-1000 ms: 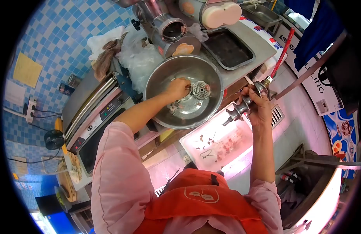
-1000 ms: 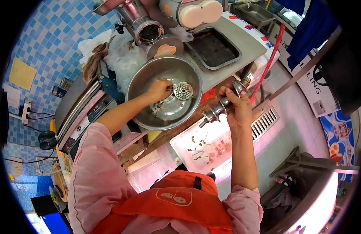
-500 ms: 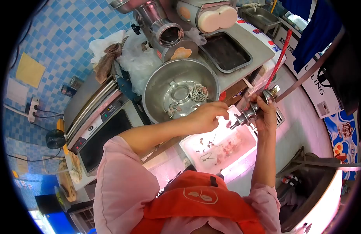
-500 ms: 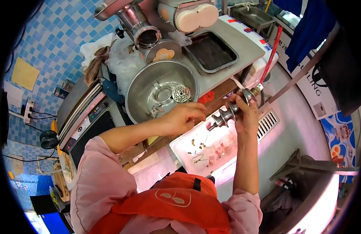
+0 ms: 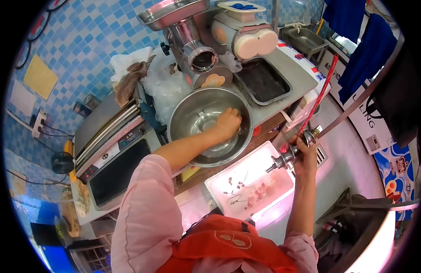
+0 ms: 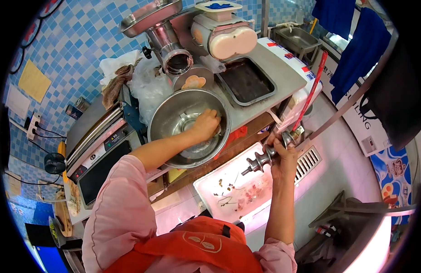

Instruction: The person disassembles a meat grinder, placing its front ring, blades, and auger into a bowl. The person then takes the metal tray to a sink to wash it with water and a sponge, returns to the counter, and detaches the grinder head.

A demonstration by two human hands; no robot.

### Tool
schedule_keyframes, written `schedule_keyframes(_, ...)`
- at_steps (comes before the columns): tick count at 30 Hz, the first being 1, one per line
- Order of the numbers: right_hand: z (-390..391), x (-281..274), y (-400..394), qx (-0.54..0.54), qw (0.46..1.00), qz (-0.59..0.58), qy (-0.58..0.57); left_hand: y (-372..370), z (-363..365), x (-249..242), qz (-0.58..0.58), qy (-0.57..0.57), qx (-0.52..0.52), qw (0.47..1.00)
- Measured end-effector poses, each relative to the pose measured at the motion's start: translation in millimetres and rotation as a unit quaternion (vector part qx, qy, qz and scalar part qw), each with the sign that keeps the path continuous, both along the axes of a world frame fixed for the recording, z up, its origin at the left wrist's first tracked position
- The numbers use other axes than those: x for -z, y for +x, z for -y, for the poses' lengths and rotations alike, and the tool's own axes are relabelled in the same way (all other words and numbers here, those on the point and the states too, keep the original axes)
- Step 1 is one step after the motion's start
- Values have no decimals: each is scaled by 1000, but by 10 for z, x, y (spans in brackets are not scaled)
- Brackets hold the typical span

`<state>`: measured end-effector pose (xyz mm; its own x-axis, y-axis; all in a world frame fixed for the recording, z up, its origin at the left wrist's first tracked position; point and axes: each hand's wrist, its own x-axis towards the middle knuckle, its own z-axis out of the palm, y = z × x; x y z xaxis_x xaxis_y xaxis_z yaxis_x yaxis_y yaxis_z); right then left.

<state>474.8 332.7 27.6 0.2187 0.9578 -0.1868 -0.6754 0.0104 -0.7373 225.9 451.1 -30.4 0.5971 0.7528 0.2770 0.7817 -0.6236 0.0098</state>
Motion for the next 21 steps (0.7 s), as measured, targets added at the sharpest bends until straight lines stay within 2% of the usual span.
schedule_keyframes(4, -29, 68, 18, -22, 1000, -9, 10, 21, -62, 111, 1, -29, 2, 1000)
schedule_keyframes(10, 33, 80, -12, -12, 1000, 6, 20, 33, -189, 42, 47, -114, -92, 988)
schedule_keyframes(13, 61, 150, 28, -13, 1000, -17, 22, -62, -236, -36, 81, -155, -53, 983)
schedule_keyframes(16, 99, 179, 73, 2, 1000, -29, 3, -80, -224, -73, 77, -167, -54, 981)
schedule_keyframes(21, 137, 183, 99, 5, 1000, -26, -6, -17, -195, -33, 66, -119, -40, 990)
